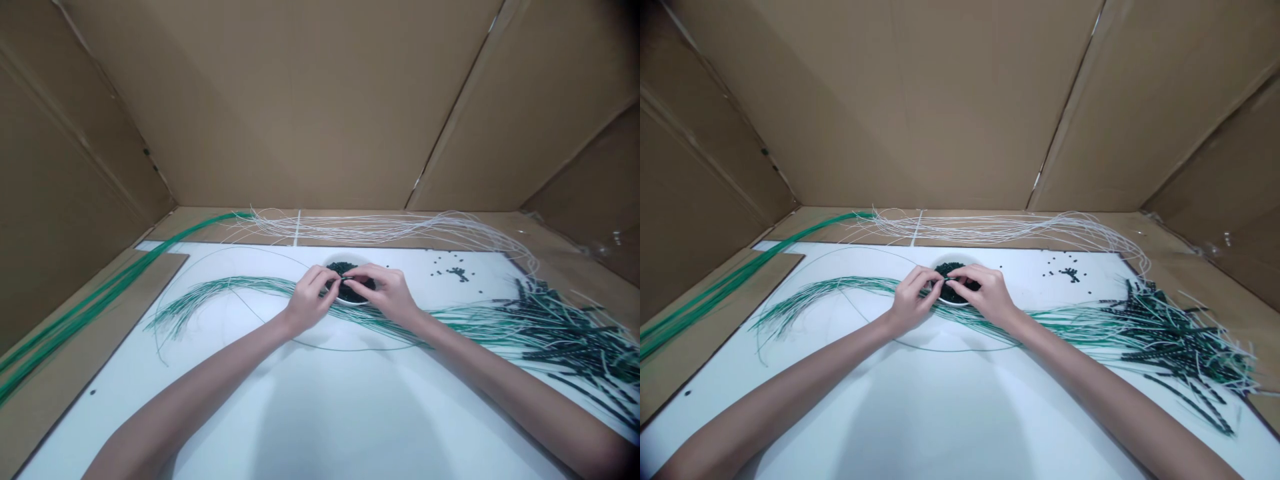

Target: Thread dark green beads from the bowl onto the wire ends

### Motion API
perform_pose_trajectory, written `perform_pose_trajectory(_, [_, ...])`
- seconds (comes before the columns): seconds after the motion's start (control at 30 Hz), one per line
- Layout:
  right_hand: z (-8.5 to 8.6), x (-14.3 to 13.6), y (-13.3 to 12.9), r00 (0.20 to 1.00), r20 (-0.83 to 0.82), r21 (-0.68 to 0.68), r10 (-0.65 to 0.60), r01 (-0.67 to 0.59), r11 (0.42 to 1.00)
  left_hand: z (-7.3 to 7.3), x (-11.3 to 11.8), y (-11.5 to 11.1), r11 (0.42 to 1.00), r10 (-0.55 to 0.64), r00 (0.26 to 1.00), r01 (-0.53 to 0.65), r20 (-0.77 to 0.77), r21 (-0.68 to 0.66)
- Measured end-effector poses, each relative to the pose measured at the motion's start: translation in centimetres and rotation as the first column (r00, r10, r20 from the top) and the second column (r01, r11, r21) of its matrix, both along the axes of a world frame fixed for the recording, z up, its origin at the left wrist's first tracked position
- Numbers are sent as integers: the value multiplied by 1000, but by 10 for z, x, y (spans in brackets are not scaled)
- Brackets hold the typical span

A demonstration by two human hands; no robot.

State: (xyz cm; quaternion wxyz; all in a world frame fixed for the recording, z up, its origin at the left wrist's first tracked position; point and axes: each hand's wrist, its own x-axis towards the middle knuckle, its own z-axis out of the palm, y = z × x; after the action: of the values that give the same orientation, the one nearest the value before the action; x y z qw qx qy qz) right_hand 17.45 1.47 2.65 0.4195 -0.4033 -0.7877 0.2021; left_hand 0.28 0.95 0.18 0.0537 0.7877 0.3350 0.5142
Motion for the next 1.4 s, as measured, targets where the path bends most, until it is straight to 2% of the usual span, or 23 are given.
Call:
perform_pose_trajectory(0.2, [2, 0, 0, 999, 42, 94, -11, 7, 996, -3, 0, 1, 1000, 5, 1000, -5, 23, -4])
perform_pose_trajectory(0.4, [5, -2, 0, 995, 102, 161, 7, -23, 987, -2, -2, 2, 999, -46, 999, 46, 16, 0])
perform_pose_trajectory(0.5, [11, 2, 4, 991, 131, 163, 30, -52, 985, 5, -6, 3, 998, -49, 999, 49, 17, -39])
perform_pose_trajectory(0.73, [35, 16, 12, 991, 132, 170, -39, 16, 985, 30, -10, 5, 990, -1, 999, -4, -35, -141])
perform_pose_trajectory(0.93, [40, 11, 6, 988, 132, 194, -77, 50, 980, 38, -4, -5, 964, 65, 997, -71, -32, -254])
perform_pose_trajectory(1.03, [42, 8, 5, 985, 148, 167, -87, 62, 984, 42, -3, -11, 902, 65, 994, -23, 83, -431])
perform_pose_trajectory(1.13, [48, 4, 5, 981, 184, 105, -64, 46, 993, 48, -1, -13, 771, 50, 953, 154, 299, -618])
perform_pose_trajectory(1.2, [53, 2, 4, 979, 196, 70, -58, 45, 997, 50, 0, -12, 681, 46, 901, 288, 432, -674])
perform_pose_trajectory(1.27, [57, 1, 0, 980, 184, 37, -70, 64, 997, 52, 1, -11, 648, 44, 882, 332, 469, -685])
perform_pose_trajectory(1.4, [59, 3, -9, 994, 82, -84, -69, 76, 994, 53, 4, -13, 638, 31, 873, 357, 486, -682])
